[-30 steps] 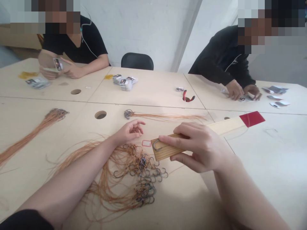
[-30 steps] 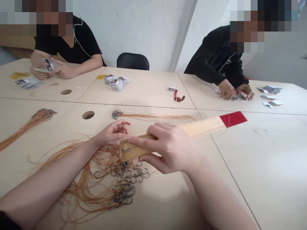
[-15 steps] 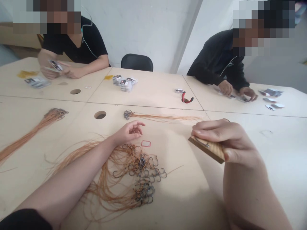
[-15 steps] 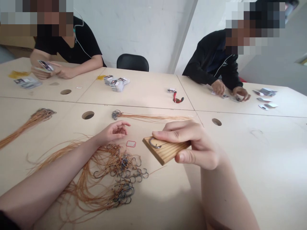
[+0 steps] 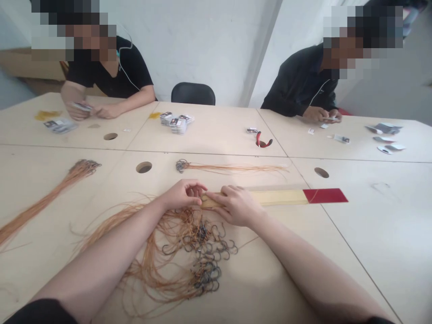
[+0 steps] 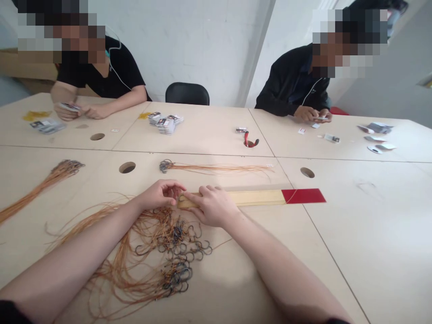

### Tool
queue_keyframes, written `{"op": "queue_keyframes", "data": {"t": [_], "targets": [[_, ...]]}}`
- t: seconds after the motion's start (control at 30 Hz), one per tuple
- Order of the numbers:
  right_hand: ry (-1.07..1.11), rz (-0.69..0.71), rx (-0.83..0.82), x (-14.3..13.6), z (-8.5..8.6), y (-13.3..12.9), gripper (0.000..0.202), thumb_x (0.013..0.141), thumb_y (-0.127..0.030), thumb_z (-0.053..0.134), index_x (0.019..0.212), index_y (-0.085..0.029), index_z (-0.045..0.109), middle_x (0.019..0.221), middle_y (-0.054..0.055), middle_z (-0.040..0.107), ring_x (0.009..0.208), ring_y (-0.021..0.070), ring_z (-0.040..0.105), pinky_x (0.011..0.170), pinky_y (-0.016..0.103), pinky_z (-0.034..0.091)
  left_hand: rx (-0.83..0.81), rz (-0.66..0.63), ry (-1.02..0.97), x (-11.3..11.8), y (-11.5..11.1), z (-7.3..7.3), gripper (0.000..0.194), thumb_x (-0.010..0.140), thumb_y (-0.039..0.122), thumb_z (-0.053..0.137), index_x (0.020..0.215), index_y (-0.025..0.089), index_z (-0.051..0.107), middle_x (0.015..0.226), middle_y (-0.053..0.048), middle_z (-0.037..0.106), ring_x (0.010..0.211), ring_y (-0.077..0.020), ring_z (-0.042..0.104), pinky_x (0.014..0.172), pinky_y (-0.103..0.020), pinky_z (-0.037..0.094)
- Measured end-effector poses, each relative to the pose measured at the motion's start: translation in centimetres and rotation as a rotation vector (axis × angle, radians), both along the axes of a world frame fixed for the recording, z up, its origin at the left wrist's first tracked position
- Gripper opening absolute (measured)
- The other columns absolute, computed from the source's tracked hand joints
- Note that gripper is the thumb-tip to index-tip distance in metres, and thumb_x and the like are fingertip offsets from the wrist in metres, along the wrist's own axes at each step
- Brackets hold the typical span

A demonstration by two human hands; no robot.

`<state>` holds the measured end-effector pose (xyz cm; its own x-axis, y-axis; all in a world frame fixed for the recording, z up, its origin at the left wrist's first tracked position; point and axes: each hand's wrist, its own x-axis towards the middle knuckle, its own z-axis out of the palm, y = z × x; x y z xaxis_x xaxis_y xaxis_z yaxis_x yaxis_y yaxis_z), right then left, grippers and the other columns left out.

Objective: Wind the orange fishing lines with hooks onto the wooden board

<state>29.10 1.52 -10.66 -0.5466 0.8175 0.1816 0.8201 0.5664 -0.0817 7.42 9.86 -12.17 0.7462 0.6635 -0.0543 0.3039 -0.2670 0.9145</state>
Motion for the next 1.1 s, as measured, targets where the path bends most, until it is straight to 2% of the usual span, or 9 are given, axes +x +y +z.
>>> {"op": "queue_keyframes", "data": {"t": [0.1, 0.2, 0.3, 0.43, 0.6, 0.83, 1.1], "targets": [[0.013, -0.047, 0.019, 0.0, -1.2, 0.3, 0.045, 0.091, -0.045, 0.036, 0.132, -0.029, 0.042, 0.087, 0.007, 0.053, 0.077, 0.0181, 0.049, 0.071, 0.03, 0.036, 0.144, 0.027, 0.084, 0.3, -0.3, 0.0, 0.06, 0.056, 0.051, 0.074, 0.102, 0.015, 0.06, 0.076, -0.002, 0.058, 0.066, -0.0129, 0.054, 0.058, -0.023, 0.043], [0.038, -0.092, 0.034, 0.0, -1.8, 0.3, 0.046, 0.091, -0.046, 0.035, 0.134, -0.029, 0.04, 0.088, 0.008, 0.052, 0.079, 0.0189, 0.049, 0.073, 0.03, 0.037, 0.415, 0.04, 0.096, 0.6, -0.7, 0.0, 0.062, 0.054, 0.05, 0.075, 0.105, 0.018, 0.059, 0.088, -0.004, 0.059, 0.079, -0.0169, 0.055, 0.07, -0.029, 0.046], [0.062, -0.105, 0.045, -0.1, -2.4, 0.3, 0.047, 0.091, -0.046, 0.036, 0.134, -0.028, 0.04, 0.088, 0.008, 0.052, 0.079, 0.0189, 0.049, 0.074, 0.03, 0.037, 0.65, 0.08, 0.106, 0.9, -1.1, -0.2, 0.049, 0.064, 0.048, 0.069, 0.102, 0.018, 0.06, 0.095, -0.006, 0.06, 0.092, -0.0207, 0.054, 0.084, -0.035, 0.044], [0.095, -0.11, 0.056, -0.2, -3.5, 0.6, 0.046, 0.09, -0.047, 0.037, 0.133, -0.029, 0.042, 0.087, 0.008, 0.051, 0.079, 0.0184, 0.048, 0.074, 0.029, 0.038, 0.818, 0.085, 0.164, 1.1, -1.4, -0.4, 0.04, 0.069, 0.043, 0.066, 0.101, 0.019, 0.061, 0.093, -0.006, 0.061, 0.094, -0.0222, 0.051, 0.088, -0.038, 0.042], [0.105, -0.079, 0.11, 0.0, -4.2, 0.9, 0.046, 0.09, -0.047, 0.04, 0.131, -0.027, 0.044, 0.09, 0.009, 0.051, 0.087, 0.0207, 0.047, 0.078, 0.031, 0.037, 0.897, 0.114, 0.22, 1.4, -1.6, -0.5, 0.036, 0.068, 0.038, 0.067, 0.097, 0.016, 0.063, 0.093, -0.008, 0.059, 0.096, -0.0229, 0.05, 0.09, -0.038, 0.042], [0.11, -0.01, 0.11, -0.1, -3.8, 0.9, 0.046, 0.09, -0.046, 0.04, 0.129, -0.024, 0.046, 0.095, 0.009, 0.055, 0.093, 0.0214, 0.045, 0.082, 0.033, 0.037, 0.909, 0.086, 0.263, 1.3, -1.9, -0.3, 0.035, 0.067, 0.039, 0.065, 0.094, 0.015, 0.064, 0.09, -0.008, 0.059, 0.093, -0.0235, 0.05, 0.088, -0.039, 0.042], [0.124, 0.037, 0.112, -0.1, -3.5, 1.0, 0.044, 0.09, -0.04, 0.042, 0.13, -0.021, 0.044, 0.103, 0.01, 0.058, 0.102, 0.0222, 0.045, 0.086, 0.035, 0.038, 0.916, 0.117, 0.28, 1.4, -2.0, -0.2, 0.032, 0.066, 0.035, 0.065, 0.091, 0.016, 0.064, 0.089, -0.009, 0.06, 0.095, -0.0251, 0.05, 0.089, -0.041, 0.041]]}}
